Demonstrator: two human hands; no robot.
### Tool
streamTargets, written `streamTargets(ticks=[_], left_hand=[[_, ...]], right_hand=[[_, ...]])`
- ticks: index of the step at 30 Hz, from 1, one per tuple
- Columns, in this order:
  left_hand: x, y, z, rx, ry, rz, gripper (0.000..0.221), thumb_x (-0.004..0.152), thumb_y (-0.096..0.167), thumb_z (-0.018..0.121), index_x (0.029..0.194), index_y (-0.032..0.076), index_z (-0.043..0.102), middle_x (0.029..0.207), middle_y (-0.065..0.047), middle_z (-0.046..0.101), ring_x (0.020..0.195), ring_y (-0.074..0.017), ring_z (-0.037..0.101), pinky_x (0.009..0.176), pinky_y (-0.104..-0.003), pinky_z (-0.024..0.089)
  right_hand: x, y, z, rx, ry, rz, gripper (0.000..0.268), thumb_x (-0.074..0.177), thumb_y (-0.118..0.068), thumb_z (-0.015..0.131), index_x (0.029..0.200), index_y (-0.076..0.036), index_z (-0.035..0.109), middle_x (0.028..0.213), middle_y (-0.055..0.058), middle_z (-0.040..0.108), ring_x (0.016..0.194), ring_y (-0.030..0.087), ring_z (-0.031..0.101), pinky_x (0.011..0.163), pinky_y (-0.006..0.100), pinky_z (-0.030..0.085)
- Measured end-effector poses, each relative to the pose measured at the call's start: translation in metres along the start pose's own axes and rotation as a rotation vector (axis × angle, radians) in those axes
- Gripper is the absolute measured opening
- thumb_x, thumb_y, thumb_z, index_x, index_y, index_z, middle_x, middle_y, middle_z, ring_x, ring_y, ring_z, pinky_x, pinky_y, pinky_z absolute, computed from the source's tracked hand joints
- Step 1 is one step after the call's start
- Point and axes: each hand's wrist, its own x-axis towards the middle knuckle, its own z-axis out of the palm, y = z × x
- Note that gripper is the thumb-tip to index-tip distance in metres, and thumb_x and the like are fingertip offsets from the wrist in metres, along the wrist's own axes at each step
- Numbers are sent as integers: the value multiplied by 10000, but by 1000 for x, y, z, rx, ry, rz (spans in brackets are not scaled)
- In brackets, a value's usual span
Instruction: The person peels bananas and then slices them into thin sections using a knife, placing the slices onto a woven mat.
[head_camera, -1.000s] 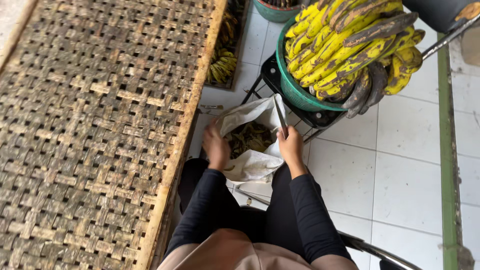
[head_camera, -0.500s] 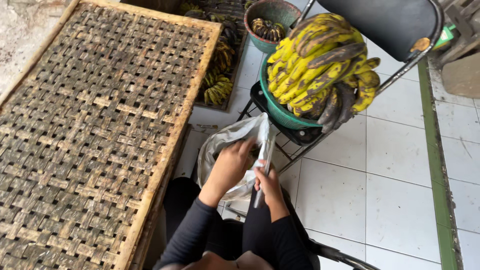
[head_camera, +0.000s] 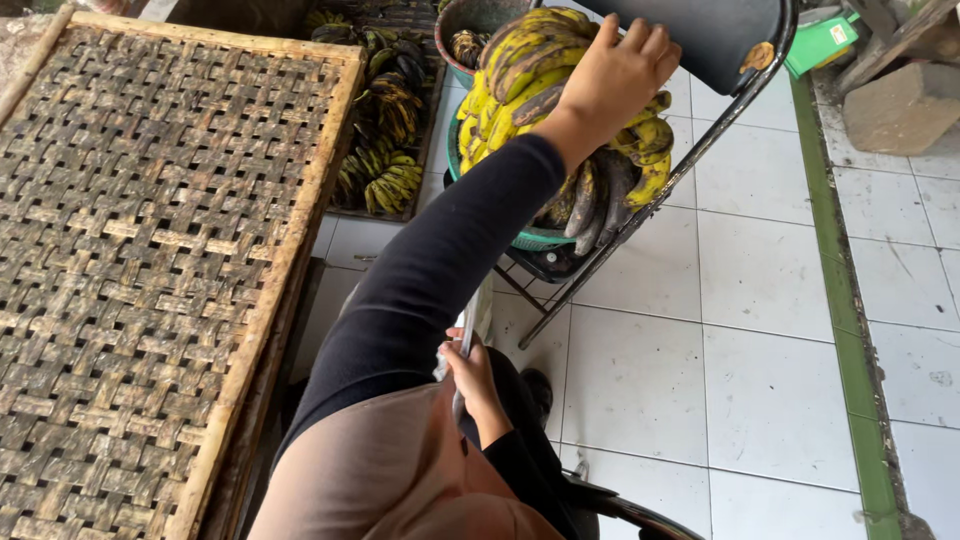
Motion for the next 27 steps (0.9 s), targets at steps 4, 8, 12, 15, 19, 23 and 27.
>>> streamTargets(ticks=[4,8,12,15,19,23,27], left_hand=[[36,33,33,16,-433,-13,467,1091,407,536,1464,126,531,1417,-133,561,1340,-359,497,1153,-624,304],[55,33,40,37,-657,-45,797,865,742,522,1392,146,582,1392,-112,587,1327,-328,510,1130,-627,297],[62,14,51,-90,-596,-298,390,994,425,586,1224,143,725,1248,-98,692,1145,-323,651,970,-590,465],[65,20,55,-31,-509,-449,363,861,342,743,1168,150,737,1190,-73,703,1079,-287,674,871,-534,540],[72,55,54,198,-751,-381,422,802,262,804,1171,88,698,1174,-108,679,1037,-313,668,829,-520,558],[82,78,69,971,-974,-287,385,955,255,736,1237,-1,680,1087,-134,732,976,-314,711,834,-521,589],[79,94,118,1125,-941,-289,405,1012,309,585,1268,-3,616,1083,-136,725,966,-272,698,853,-454,575]], right_hand=[[4,3,-3,-54,-19,10,350,951,-70,638,1284,-5,551,903,77,585,608,99,519,495,285,440],[3,-4,-4,-92,-31,32,345,951,-71,642,1279,-6,557,902,75,588,607,99,521,497,284,441],[-6,-3,5,-92,-36,53,340,951,-71,647,1274,-7,563,900,73,592,606,98,523,499,283,442],[-3,-2,7,-94,-42,62,337,950,-71,650,1271,-8,568,899,71,594,605,98,525,500,283,442],[-3,3,3,-100,-46,81,332,950,-72,655,1267,-10,574,897,69,597,604,97,527,502,282,443],[-6,5,-12,-129,-50,97,328,950,-72,660,1262,-11,580,896,67,601,603,97,530,503,281,444],[-3,1,-23,-142,-52,102,323,949,-72,664,1258,-12,586,894,65,604,602,96,532,505,280,444]])
